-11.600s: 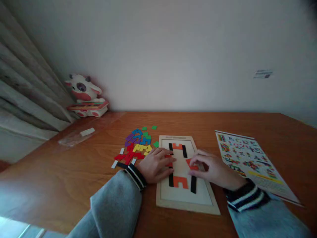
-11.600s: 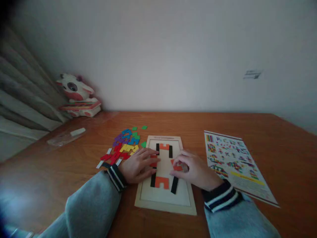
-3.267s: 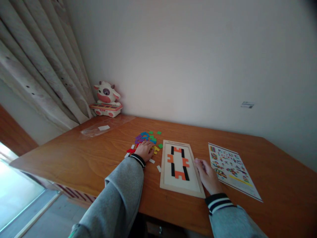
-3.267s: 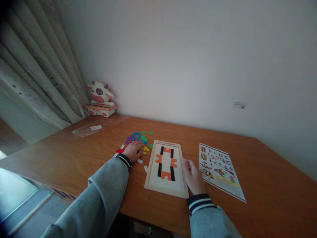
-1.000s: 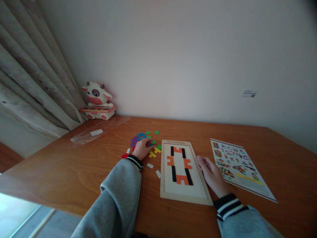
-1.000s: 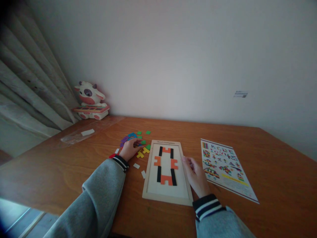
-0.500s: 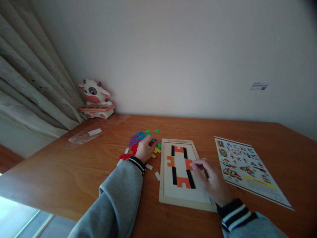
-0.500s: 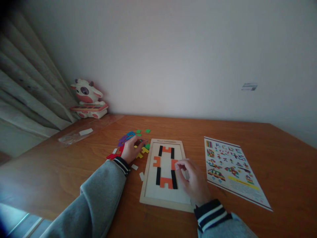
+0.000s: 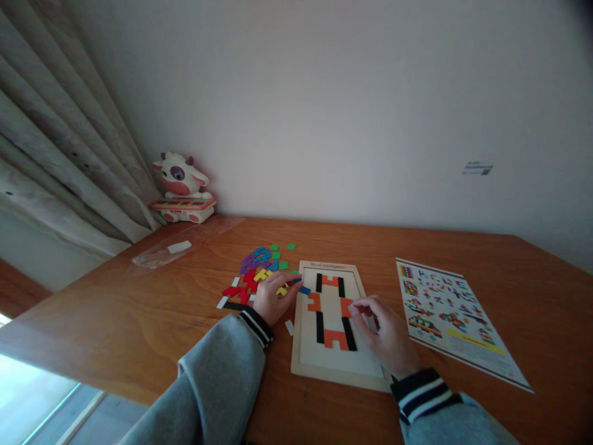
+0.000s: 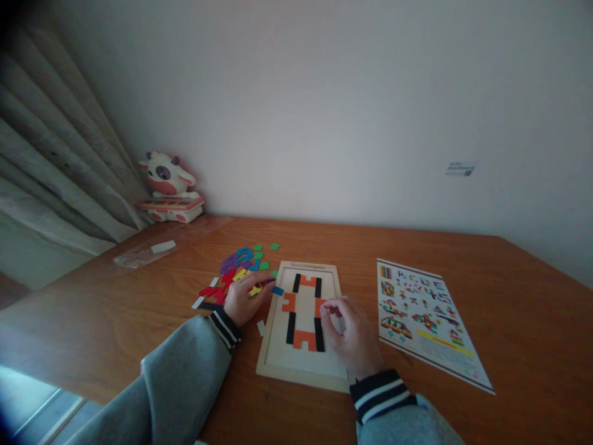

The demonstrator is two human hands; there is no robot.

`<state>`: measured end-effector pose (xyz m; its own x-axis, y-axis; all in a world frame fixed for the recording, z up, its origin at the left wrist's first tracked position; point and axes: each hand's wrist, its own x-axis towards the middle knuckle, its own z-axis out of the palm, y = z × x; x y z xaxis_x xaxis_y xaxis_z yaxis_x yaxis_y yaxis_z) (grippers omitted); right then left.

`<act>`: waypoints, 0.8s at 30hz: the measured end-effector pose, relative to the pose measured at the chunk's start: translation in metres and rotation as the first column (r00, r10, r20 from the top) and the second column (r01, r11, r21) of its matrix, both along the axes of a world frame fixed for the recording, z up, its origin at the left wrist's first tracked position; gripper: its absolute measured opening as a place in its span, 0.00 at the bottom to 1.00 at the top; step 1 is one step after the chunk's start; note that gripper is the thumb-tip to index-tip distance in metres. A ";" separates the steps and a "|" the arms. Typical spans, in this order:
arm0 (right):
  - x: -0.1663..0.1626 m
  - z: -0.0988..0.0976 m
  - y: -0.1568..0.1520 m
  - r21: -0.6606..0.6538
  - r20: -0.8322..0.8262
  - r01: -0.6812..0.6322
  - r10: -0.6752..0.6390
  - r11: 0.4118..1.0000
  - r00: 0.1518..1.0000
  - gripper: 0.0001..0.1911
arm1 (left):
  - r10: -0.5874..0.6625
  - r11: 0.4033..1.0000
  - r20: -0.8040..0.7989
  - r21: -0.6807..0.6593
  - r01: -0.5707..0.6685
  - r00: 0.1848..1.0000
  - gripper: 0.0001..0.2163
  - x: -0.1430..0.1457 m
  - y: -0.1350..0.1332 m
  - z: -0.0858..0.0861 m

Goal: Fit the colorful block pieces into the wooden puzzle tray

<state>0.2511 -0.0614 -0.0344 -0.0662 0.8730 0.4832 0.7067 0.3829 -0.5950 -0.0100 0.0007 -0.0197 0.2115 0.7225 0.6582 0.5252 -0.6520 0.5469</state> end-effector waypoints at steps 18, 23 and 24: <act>-0.019 0.023 -0.028 -0.072 0.297 -0.333 0.339 0.940 0.893 0.14 | -0.175 0.984 -0.360 -0.044 0.171 0.916 0.12 0.005 -0.055 -0.001; -0.026 0.026 -0.026 -0.195 0.333 -0.334 0.383 0.922 0.862 0.18 | -0.100 0.987 -0.479 0.059 0.146 0.872 0.12 0.012 -0.059 0.010; -0.027 0.026 -0.025 -0.211 0.334 -0.329 0.385 0.920 0.861 0.18 | -0.112 0.983 -0.490 0.075 0.170 0.864 0.12 0.012 -0.060 0.012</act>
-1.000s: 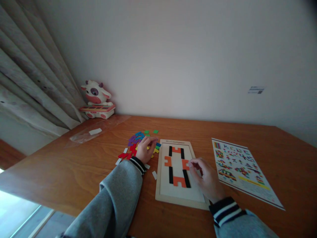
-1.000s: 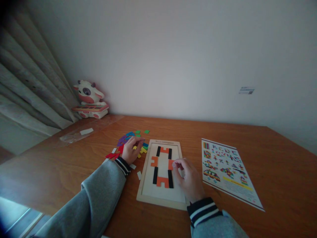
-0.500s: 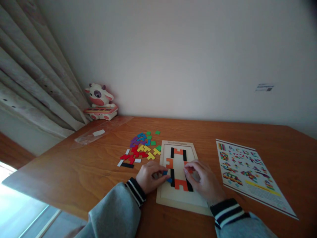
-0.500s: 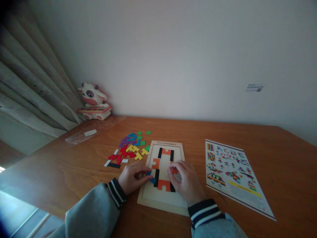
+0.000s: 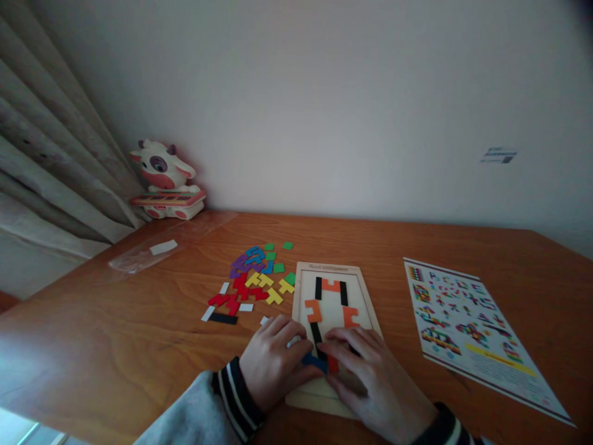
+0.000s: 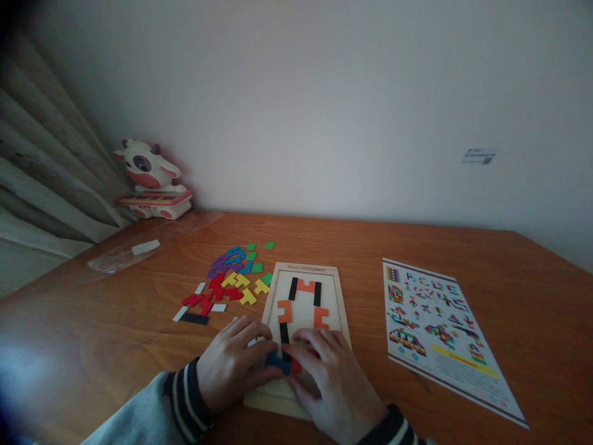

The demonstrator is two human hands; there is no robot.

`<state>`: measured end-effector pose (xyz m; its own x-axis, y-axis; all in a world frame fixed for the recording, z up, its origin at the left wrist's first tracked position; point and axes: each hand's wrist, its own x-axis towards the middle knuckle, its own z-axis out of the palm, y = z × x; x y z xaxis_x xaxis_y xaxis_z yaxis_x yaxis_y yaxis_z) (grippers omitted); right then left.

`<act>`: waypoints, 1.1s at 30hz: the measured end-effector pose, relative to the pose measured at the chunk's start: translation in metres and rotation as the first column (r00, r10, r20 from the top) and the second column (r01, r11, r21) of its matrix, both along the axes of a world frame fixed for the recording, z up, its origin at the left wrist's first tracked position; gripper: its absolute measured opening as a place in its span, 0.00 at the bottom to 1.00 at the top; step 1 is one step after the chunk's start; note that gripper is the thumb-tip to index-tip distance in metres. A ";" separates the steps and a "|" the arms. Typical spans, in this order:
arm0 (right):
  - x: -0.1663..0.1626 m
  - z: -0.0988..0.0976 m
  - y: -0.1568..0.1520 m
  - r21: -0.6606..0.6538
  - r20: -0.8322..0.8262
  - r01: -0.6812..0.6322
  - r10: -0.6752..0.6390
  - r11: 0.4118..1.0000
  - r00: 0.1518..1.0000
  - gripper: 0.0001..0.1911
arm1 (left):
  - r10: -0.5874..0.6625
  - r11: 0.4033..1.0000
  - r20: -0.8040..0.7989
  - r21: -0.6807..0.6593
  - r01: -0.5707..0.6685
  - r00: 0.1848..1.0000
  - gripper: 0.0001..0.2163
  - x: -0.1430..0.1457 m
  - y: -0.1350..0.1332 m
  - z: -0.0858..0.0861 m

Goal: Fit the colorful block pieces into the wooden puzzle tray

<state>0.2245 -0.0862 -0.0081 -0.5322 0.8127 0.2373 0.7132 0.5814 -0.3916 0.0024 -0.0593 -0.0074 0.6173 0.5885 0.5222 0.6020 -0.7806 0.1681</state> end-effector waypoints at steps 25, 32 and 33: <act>0.001 0.008 0.001 -0.226 -0.019 0.006 -0.010 0.974 1.000 0.23 | -0.024 0.999 -0.007 -0.048 0.024 1.000 0.06 -0.008 -0.005 -0.005; -0.003 0.001 0.003 -0.281 -0.104 0.020 -0.051 0.960 0.993 0.23 | -0.046 0.999 -0.037 -0.023 0.045 0.998 0.05 -0.014 -0.004 -0.006; -0.004 -0.001 0.003 -0.279 -0.123 0.019 -0.055 0.960 0.991 0.24 | -0.045 0.999 -0.043 -0.019 0.044 0.998 0.05 -0.014 -0.005 -0.006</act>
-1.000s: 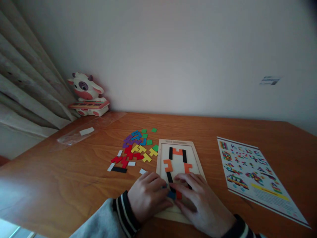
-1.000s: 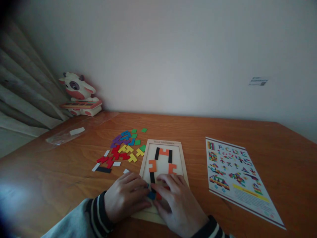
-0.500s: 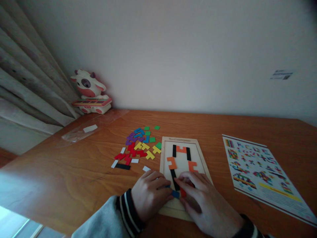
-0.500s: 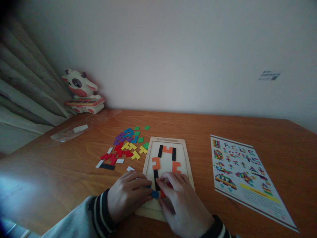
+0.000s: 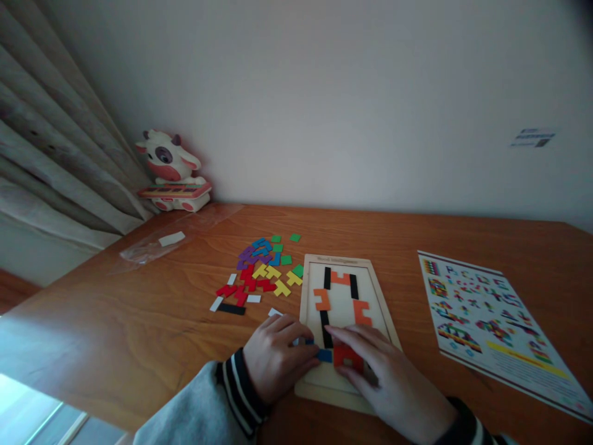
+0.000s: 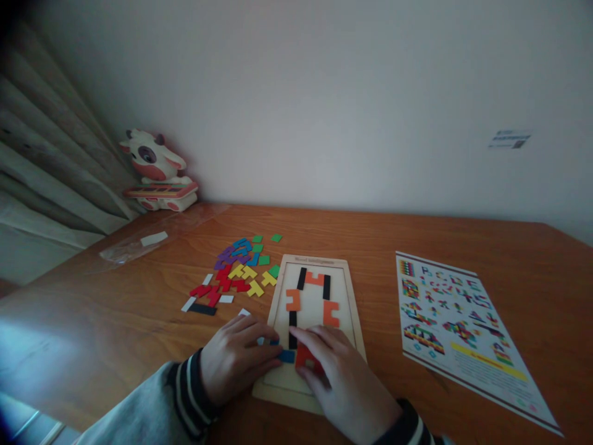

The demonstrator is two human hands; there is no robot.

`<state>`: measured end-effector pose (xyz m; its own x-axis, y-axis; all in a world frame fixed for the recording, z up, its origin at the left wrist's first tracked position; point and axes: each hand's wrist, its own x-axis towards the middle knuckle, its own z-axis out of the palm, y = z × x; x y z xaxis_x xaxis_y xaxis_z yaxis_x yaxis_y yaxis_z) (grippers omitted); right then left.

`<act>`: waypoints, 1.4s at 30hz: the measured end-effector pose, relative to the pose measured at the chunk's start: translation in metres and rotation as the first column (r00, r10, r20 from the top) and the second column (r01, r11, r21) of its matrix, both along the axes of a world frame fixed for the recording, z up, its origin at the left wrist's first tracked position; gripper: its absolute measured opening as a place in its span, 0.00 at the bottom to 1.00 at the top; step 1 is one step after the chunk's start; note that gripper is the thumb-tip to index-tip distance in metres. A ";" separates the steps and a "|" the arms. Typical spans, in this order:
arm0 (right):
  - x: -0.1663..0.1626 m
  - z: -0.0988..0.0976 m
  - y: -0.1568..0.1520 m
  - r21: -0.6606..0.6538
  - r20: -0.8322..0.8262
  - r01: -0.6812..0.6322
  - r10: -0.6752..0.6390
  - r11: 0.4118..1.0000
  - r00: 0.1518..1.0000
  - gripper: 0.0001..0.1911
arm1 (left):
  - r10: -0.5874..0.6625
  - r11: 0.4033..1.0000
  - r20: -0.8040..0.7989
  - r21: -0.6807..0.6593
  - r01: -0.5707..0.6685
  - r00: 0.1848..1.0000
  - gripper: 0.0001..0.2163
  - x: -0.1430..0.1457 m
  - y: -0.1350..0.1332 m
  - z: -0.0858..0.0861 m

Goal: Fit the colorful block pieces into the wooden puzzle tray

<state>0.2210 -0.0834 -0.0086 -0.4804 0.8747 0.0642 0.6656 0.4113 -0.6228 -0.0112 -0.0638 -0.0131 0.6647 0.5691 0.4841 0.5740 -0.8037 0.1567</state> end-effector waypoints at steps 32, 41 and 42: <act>0.063 -0.002 0.012 0.230 -0.091 0.203 -0.186 0.952 0.978 0.16 | 0.027 0.999 0.051 -0.039 -0.025 0.998 0.11 -0.016 0.012 0.011; 0.072 -0.014 0.014 0.259 -0.164 0.366 -0.332 0.894 0.929 0.14 | 0.441 0.896 -0.002 0.048 -0.441 0.897 0.11 -0.043 0.038 0.004; 0.072 -0.015 0.015 0.257 -0.165 0.363 -0.330 0.896 0.930 0.14 | 0.455 0.890 -0.027 0.022 -0.454 0.890 0.12 -0.045 0.044 0.005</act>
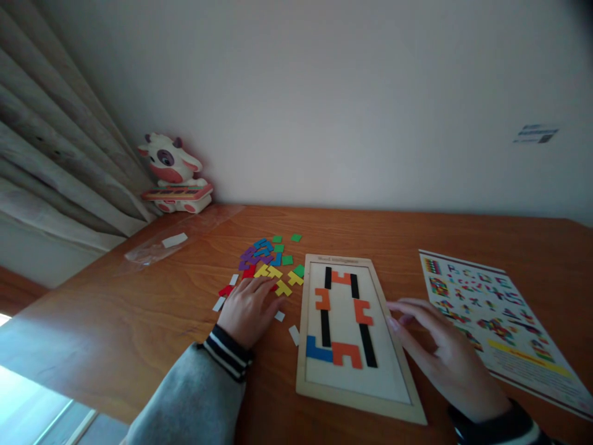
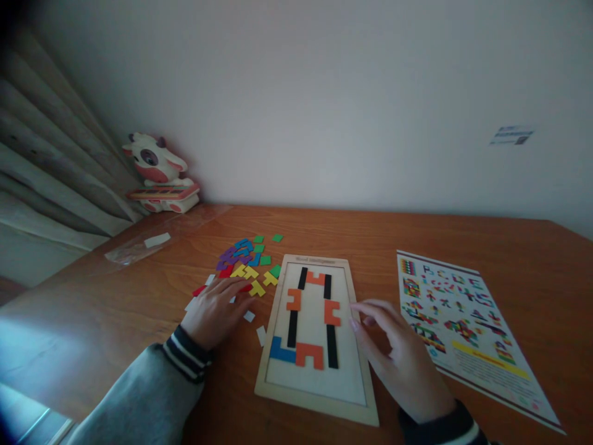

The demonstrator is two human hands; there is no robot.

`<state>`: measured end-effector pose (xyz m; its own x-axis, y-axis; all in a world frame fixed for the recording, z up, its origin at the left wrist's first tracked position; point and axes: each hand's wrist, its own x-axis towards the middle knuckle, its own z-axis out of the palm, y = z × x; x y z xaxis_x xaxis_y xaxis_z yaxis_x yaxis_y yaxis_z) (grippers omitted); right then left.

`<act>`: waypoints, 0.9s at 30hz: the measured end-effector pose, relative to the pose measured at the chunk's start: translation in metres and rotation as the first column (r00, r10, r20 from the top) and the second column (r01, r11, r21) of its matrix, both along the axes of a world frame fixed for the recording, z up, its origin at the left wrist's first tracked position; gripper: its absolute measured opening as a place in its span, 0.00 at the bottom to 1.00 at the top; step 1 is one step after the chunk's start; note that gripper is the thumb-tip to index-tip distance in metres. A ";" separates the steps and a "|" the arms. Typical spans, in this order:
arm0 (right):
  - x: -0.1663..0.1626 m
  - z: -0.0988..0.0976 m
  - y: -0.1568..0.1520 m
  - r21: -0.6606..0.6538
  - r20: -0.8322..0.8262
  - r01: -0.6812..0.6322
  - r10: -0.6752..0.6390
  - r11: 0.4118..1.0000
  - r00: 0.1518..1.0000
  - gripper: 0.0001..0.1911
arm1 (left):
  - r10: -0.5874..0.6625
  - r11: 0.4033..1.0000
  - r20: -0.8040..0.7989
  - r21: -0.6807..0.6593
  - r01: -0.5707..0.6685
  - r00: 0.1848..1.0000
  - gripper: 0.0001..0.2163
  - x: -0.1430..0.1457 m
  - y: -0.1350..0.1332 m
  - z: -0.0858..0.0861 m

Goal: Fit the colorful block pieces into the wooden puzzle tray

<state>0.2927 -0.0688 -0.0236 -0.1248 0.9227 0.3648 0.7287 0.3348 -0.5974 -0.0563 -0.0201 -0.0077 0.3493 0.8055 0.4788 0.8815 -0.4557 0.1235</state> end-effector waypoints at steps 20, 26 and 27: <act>-0.008 0.004 0.006 0.044 0.001 -0.016 0.016 0.999 1.000 0.13 | 0.180 0.931 -0.183 -0.287 -0.228 0.966 0.10 0.019 0.079 0.012; -0.009 0.006 0.005 0.018 0.011 -0.025 0.024 1.000 1.000 0.12 | 0.112 0.948 -0.154 -0.280 -0.152 0.982 0.15 0.010 0.080 0.009; -0.009 0.006 0.005 0.012 0.012 -0.029 0.029 0.999 1.000 0.12 | 0.103 0.951 -0.147 -0.276 -0.141 0.984 0.15 0.008 0.081 0.008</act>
<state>0.2836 -0.0638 -0.0173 -0.1559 0.9140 0.3746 0.7255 0.3633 -0.5845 -0.0485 0.0608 0.0008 0.2831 0.9418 0.1813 0.9452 -0.3060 0.1136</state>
